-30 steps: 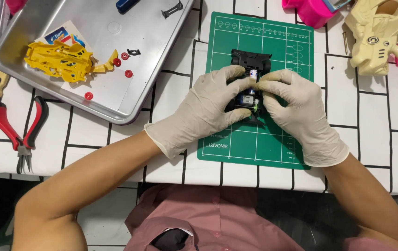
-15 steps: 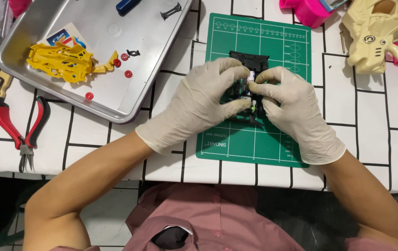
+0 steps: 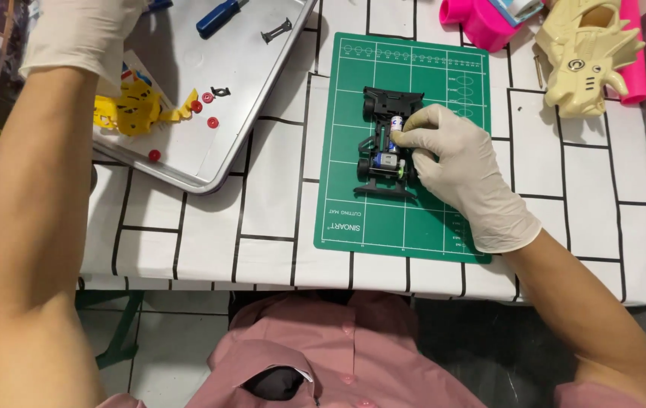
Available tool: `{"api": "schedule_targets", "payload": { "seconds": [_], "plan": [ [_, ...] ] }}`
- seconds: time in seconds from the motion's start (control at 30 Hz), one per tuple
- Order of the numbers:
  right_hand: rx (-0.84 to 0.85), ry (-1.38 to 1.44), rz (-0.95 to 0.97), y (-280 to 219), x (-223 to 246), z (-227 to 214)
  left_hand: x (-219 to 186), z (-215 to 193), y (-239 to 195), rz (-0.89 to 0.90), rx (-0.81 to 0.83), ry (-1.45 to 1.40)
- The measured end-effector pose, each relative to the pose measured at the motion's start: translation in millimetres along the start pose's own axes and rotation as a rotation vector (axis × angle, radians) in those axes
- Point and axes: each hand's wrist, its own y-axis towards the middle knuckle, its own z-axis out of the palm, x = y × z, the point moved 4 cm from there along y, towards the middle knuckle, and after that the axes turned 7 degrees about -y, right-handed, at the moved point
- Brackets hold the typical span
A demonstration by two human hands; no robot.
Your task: Installing a motor, gears, and batteries into a toy car chassis on a workspace.
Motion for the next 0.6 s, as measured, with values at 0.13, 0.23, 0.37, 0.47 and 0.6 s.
{"api": "schedule_targets", "payload": {
  "seconds": [0.13,0.23,0.37,0.47,0.6],
  "plan": [
    [0.009,0.054,0.033,3,0,0,10,-4,0,0.006,-0.014,0.004],
    [0.011,0.053,0.034,3,-1,0,20,-3,-4,0.002,-0.018,0.009],
    [0.008,0.058,0.027,2,-1,0,41,5,-7,0.012,-0.020,0.007],
    [-0.003,0.041,0.023,2,-1,0,52,13,-8,0.017,-0.016,0.006],
    [0.001,0.061,0.025,2,0,-1,39,14,-1,0.019,-0.011,0.012]
  ]
}}
